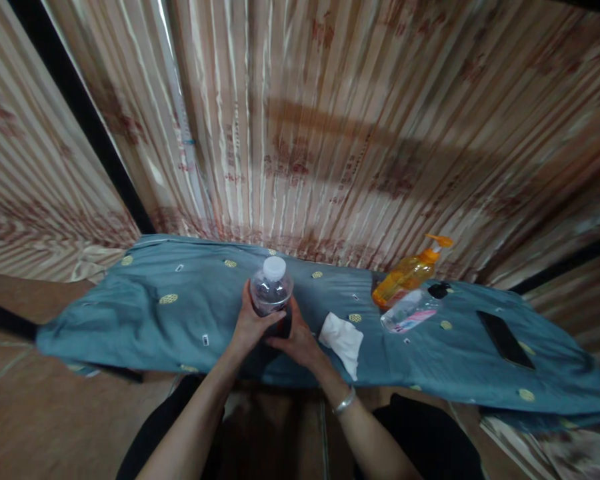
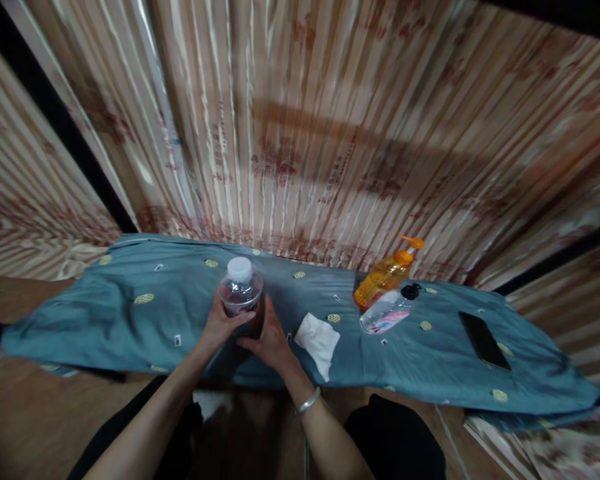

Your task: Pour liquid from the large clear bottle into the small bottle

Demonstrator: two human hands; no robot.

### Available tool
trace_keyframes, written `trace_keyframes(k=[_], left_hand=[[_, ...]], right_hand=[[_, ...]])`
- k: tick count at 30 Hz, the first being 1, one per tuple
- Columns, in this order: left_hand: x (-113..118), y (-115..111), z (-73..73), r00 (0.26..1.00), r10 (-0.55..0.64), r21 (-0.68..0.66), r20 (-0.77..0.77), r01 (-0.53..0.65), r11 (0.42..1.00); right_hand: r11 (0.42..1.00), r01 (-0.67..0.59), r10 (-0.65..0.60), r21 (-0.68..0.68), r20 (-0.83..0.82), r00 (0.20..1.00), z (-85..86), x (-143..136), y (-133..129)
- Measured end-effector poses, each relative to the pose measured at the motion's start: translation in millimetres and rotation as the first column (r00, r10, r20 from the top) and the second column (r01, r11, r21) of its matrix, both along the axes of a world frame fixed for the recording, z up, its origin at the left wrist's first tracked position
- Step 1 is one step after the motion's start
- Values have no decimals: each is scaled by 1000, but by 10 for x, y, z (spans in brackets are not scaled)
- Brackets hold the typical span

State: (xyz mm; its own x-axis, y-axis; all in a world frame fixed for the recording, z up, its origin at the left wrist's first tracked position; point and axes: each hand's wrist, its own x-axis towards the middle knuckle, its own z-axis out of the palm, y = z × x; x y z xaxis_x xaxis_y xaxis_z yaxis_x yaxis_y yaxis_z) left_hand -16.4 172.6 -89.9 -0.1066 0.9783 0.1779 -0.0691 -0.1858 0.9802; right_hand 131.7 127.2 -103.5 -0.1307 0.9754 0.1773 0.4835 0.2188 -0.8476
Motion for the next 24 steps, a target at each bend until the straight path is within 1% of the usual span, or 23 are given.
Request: trace_keyframes(k=[2, 5, 7, 10, 13, 16, 19, 21, 24], left_hand=[[0, 5, -7, 1000, 6, 4, -26, -6, 1000], [-3, 7, -5, 999, 10, 8, -43, -10, 1000], [-6, -4, -4, 998, 28, 2, -47, -28, 1000], [-6, -41, -28, 996, 78, -29, -43, -79, 996], [-2, -87, -98, 993, 120, -90, -21, -122, 988], [0, -124, -186, 989, 142, -174, 26, -136, 975], [-17, -159, -247, 983, 154, -257, 98, -124, 958], [-49, -190, -260, 975, 148, -304, 164, -93, 948], [-111, -268, -238, 947, 100, -362, 304, 18, 932]], right_hand=[[1000, -8, 8, -3, -122, 993, 7, -147, 115], [999, 31, -26, 22, -180, 983, -29, -253, 205], [998, 62, -58, 17, -172, 983, -40, -274, 264], [991, 127, -129, -30, -111, 985, -3, -300, 403], [978, 186, -190, -91, -39, 981, 63, -357, 549], [970, 207, -209, -130, -1, 978, 102, -418, 626], [974, 203, -203, -101, 2, 979, 108, -443, 637], [977, 197, -198, -80, -1, 980, 102, -429, 624], [975, 216, -216, -47, 15, 976, 79, -373, 557]])
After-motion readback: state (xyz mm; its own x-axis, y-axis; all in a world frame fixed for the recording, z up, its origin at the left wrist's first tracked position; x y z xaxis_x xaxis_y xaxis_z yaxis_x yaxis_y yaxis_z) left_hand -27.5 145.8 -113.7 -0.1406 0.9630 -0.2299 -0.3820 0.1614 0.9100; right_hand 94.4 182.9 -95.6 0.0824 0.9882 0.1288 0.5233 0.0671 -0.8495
